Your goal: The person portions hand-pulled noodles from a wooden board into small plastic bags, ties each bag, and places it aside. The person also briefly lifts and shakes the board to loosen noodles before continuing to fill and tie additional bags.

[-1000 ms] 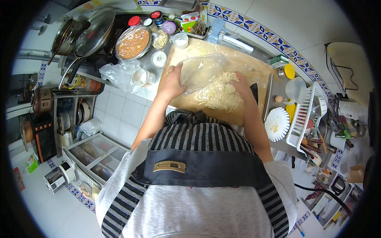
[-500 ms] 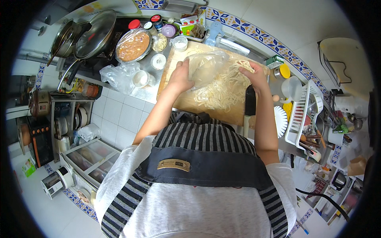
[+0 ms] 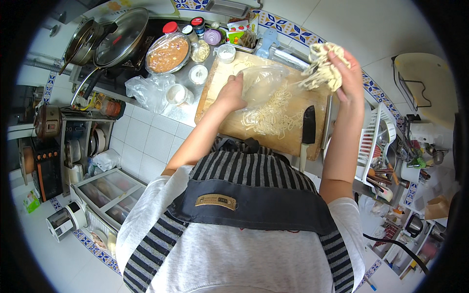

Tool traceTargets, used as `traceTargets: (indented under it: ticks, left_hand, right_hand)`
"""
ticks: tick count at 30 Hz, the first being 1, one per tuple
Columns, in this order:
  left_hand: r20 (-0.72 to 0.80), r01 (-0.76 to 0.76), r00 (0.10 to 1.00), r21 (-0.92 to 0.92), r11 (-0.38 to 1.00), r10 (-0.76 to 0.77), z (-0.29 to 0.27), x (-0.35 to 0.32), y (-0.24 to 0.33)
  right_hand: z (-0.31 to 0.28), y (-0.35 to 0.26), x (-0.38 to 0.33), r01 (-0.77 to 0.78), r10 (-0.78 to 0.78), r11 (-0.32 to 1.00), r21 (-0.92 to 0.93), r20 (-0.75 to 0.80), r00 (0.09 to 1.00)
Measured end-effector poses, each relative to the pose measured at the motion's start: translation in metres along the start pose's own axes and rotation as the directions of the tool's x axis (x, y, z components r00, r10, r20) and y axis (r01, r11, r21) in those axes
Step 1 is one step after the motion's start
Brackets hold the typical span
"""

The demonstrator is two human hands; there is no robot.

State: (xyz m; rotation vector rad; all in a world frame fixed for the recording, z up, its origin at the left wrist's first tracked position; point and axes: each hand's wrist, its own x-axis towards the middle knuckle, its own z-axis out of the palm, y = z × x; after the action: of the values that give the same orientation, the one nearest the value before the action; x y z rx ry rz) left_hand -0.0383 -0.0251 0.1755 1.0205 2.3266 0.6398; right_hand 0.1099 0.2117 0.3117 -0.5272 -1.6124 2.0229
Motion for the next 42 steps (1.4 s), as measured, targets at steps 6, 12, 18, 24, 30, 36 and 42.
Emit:
traceTargets:
  ticks: [6,12,18,24,30,36,42]
  left_hand:
    - [0.066,-0.015,0.998,0.03,0.999,0.013,0.014,0.02,0.005]
    - [0.068,-0.06,0.996,-0.04,0.997,0.063,0.011,0.038,0.014]
    - [-0.062,-0.268,0.963,-0.281,0.922,0.261,0.001,0.035,0.014]
    - [-0.198,-0.4,0.917,-0.447,0.8,0.348,0.001,0.007,-0.009]
    - [-0.201,-0.505,0.863,-0.349,0.789,0.463,-0.007,-0.023,-0.003]
    - [-0.231,-0.378,0.917,-0.243,0.893,0.326,-0.042,-0.076,-0.024]
    - [-0.198,-0.041,0.979,0.017,0.999,0.044,-0.01,-0.077,-0.047]
  right_hand:
    - [0.034,-0.062,0.014,0.21,-0.213,0.977,0.04,0.093,0.973]
    - [0.052,-0.064,0.029,0.192,-0.197,0.98,0.059,0.094,0.976]
    - [0.069,0.025,0.036,-0.044,0.051,0.997,-0.059,0.13,0.99]
    - [0.065,0.155,0.01,-0.512,0.476,0.841,0.176,0.211,0.854]
    - [0.077,0.2,-0.009,-0.523,0.56,0.827,-0.208,0.214,0.8]
    - [0.09,0.197,-0.013,-0.341,0.248,0.94,0.019,0.649,0.72]
    - [0.113,0.218,-0.014,0.259,0.47,0.313,-0.914,0.386,0.794]
